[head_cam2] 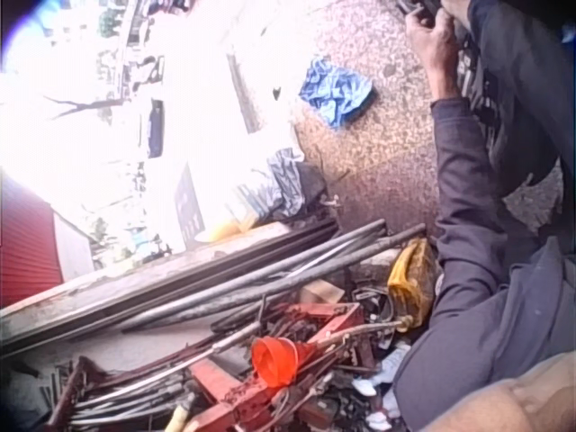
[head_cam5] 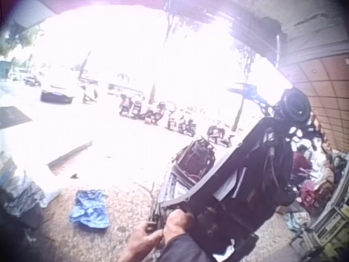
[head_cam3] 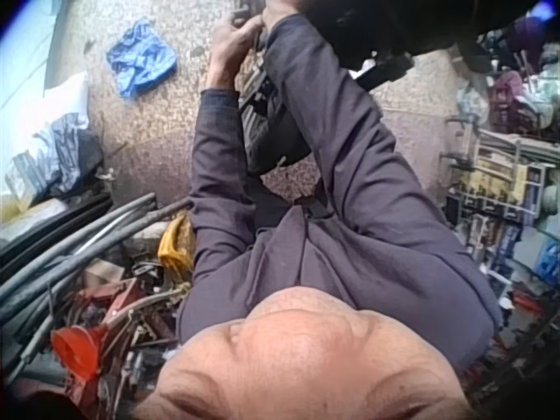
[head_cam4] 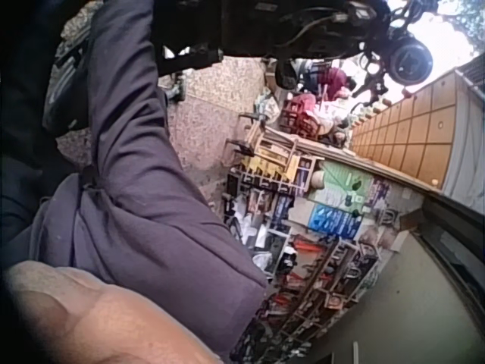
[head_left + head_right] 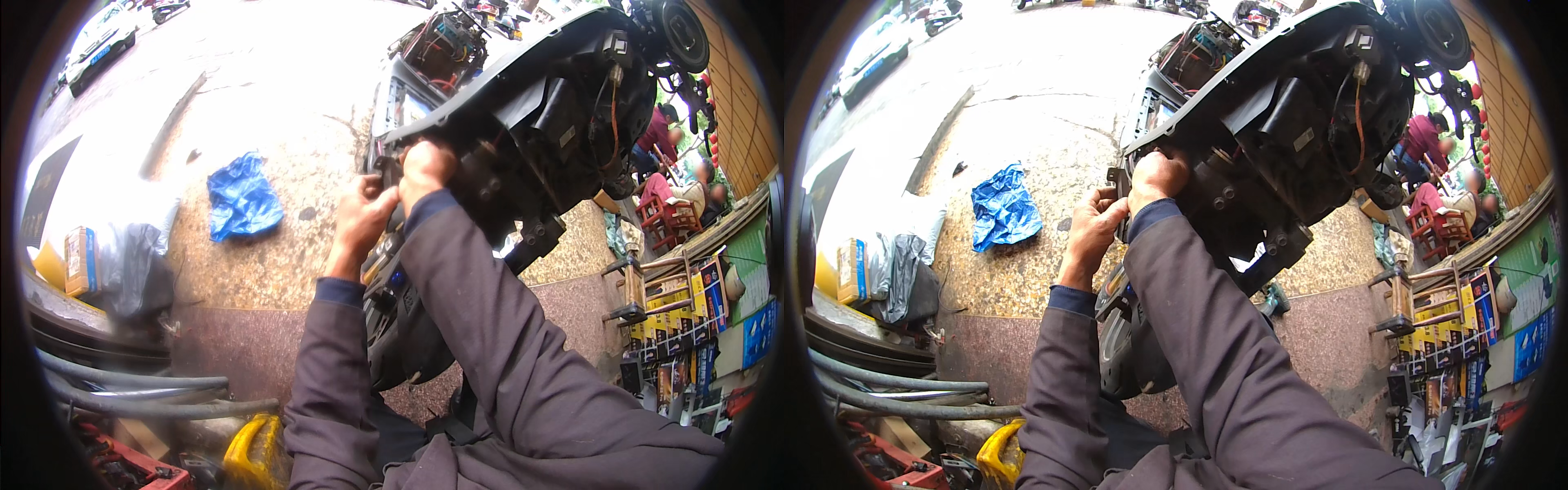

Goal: The person assembles a scooter by attaching a plastic cover to the frame, routing wires, and securing the cover with screws using a cordless drill. The person also handles a battery and other small parts during the process.

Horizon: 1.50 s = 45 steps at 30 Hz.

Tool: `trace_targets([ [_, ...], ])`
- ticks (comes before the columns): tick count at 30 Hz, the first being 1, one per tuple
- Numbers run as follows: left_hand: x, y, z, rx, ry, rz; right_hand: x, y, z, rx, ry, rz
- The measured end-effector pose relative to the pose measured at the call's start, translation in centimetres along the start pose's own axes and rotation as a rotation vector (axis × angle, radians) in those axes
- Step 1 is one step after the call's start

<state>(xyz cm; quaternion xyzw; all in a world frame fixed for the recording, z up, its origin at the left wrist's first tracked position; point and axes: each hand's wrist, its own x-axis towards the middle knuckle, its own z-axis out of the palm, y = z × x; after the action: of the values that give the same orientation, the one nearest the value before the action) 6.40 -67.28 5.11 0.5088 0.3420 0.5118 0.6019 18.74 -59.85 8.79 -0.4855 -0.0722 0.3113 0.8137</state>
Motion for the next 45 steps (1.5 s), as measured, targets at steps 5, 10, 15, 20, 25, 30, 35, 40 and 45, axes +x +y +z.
trace_targets([
  [5,0.2,-0.3,0.3,-0.059,0.002,0.017,0.9,0.7,-0.1,-0.148,0.029,-0.049],
  [10,0.0,0.1,0.2,-0.021,-0.001,0.001,0.6,0.5,-0.1,-0.211,-0.020,-0.050],
  [15,-0.3,0.2,0.6,-0.023,0.007,0.000,-0.7,0.4,-0.3,-0.234,-0.071,-0.133],
  [20,-0.6,0.4,0.8,0.058,0.027,-0.021,-0.1,0.9,-0.5,-0.050,-0.233,-0.174],
  [25,-1.2,1.2,0.7,-0.034,-0.052,-0.057,0.9,2.4,-0.6,-0.221,-0.131,-0.247],
  [30,-1.4,1.6,1.0,0.005,-0.024,-0.058,0.7,2.2,-0.2,-0.373,-0.038,-0.232],
  [35,-1.2,1.4,1.2,0.020,0.042,-0.034,-1.2,0.3,0.2,-0.325,-0.010,-0.247],
  [40,-1.1,1.1,1.0,-0.036,0.027,-0.024,-1.7,-0.8,-0.1,-0.386,-0.032,-0.184],
  [45,-0.8,1.0,0.9,-0.006,0.040,0.000,-0.4,0.6,-0.5,-0.808,-0.118,-0.407],
])
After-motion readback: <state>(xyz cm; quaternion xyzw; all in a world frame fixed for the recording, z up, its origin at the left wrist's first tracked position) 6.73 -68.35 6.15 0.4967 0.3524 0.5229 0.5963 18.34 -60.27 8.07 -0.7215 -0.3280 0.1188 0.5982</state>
